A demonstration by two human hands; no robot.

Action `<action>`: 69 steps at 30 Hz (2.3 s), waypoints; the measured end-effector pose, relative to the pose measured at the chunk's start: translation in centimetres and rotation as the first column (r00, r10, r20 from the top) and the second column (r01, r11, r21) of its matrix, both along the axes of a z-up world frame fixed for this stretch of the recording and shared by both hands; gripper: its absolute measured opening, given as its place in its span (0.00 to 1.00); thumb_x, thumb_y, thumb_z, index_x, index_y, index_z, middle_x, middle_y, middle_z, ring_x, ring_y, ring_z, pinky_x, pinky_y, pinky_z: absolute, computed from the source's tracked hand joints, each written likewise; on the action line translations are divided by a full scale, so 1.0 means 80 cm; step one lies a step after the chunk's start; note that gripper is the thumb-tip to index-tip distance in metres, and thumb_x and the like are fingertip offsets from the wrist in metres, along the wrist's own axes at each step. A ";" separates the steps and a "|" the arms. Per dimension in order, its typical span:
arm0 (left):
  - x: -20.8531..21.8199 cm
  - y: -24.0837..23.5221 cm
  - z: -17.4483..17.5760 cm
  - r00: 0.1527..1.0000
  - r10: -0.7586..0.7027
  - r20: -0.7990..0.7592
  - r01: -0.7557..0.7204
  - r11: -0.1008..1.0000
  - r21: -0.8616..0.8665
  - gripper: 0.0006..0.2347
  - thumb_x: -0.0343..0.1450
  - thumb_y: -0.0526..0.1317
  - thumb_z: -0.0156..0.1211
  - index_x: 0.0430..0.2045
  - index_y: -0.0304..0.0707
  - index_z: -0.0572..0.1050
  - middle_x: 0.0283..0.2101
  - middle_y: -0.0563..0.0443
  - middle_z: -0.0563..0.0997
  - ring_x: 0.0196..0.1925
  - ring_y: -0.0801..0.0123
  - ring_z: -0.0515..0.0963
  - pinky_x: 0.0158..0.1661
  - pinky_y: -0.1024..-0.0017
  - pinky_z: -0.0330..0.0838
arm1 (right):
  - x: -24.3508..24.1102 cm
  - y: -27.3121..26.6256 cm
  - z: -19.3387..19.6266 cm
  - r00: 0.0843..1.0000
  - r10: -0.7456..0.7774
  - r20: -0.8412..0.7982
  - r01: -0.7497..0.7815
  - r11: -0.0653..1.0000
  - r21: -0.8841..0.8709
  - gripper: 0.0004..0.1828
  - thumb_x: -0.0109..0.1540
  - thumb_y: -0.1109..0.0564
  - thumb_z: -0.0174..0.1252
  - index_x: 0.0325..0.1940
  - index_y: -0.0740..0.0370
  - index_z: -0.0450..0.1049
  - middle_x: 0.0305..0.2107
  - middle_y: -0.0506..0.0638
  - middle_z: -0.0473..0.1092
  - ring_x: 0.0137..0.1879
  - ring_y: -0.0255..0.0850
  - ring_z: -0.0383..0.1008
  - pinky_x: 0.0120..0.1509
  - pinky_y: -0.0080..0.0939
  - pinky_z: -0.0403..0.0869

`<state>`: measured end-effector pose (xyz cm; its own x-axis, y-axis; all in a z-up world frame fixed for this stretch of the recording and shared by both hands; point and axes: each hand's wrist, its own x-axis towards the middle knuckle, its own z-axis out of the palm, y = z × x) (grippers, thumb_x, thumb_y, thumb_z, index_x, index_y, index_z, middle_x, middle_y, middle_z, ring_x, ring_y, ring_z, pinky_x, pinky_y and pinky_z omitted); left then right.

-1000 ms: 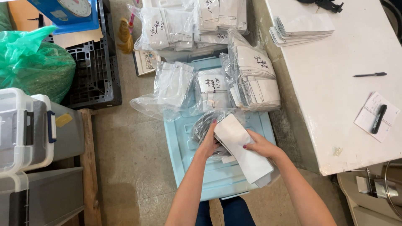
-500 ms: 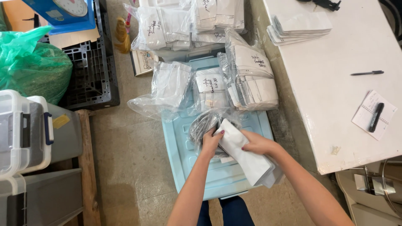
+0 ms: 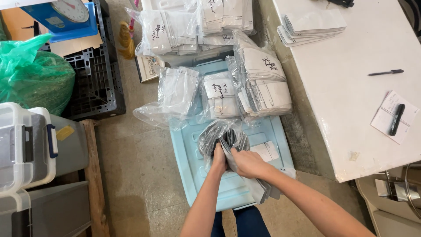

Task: Counting and sorting white paper bags into stacks and plastic sleeves

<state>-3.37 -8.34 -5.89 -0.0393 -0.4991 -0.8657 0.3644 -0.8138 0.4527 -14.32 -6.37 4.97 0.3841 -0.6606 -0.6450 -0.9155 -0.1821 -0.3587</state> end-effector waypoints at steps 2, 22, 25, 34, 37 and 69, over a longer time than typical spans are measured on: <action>-0.005 -0.003 -0.070 0.994 0.081 -0.068 -0.075 0.993 0.087 0.29 0.70 0.54 0.50 0.64 0.36 0.71 0.63 0.40 0.72 0.66 0.51 0.70 0.63 0.54 0.65 | 0.001 -0.002 0.000 0.999 -0.037 0.020 0.036 0.998 0.042 0.30 0.57 0.58 0.53 0.63 0.67 0.60 0.36 0.65 0.76 0.45 0.66 0.80 0.46 0.67 0.77; 0.020 0.009 -0.001 0.957 0.121 -0.264 -0.108 0.992 0.064 0.25 0.77 0.46 0.56 0.66 0.30 0.62 0.64 0.34 0.70 0.64 0.46 0.73 0.58 0.48 0.73 | 0.043 -0.143 -0.051 0.850 -0.508 0.137 0.490 0.860 0.143 0.11 0.55 0.53 0.59 0.26 0.64 0.69 0.23 0.58 0.67 0.29 0.48 0.65 0.29 0.47 0.67; 0.034 0.013 0.009 0.931 0.128 -0.342 -0.108 0.991 0.078 0.29 0.75 0.45 0.63 0.68 0.29 0.60 0.69 0.35 0.62 0.69 0.46 0.67 0.62 0.50 0.69 | 0.017 -0.114 0.083 0.798 -0.567 0.205 0.494 0.810 0.316 0.36 0.58 0.40 0.59 0.59 0.70 0.66 0.55 0.72 0.66 0.60 0.64 0.71 0.59 0.61 0.72; 0.030 0.006 0.009 0.901 0.186 -0.391 -0.126 0.977 0.174 0.09 0.70 0.46 0.60 0.25 0.43 0.77 0.27 0.54 0.80 0.27 0.67 0.79 0.31 0.71 0.73 | 0.062 0.035 0.147 0.644 -0.742 0.185 0.726 0.669 0.158 0.64 0.49 0.27 0.62 0.80 0.51 0.41 0.60 0.55 0.71 0.63 0.49 0.75 0.63 0.47 0.76; 0.030 0.004 -0.072 0.892 0.197 -0.408 -0.144 0.977 0.158 0.12 0.70 0.43 0.63 0.40 0.34 0.73 0.42 0.43 0.75 0.44 0.56 0.75 0.43 0.62 0.73 | 0.071 0.020 0.063 0.644 -0.739 0.197 0.757 0.652 -0.029 0.44 0.62 0.37 0.53 0.77 0.54 0.48 0.52 0.64 0.72 0.58 0.60 0.76 0.57 0.59 0.76; 0.031 0.071 -0.153 0.974 0.166 -0.157 -0.190 0.970 -0.153 0.12 0.74 0.37 0.54 0.48 0.29 0.71 0.49 0.38 0.75 0.53 0.62 0.74 0.54 0.50 0.73 | 0.083 -0.077 -0.172 0.827 -0.549 -0.121 0.492 0.811 -0.316 0.11 0.68 0.59 0.43 0.39 0.68 0.69 0.24 0.61 0.76 0.32 0.56 0.81 0.35 0.55 0.80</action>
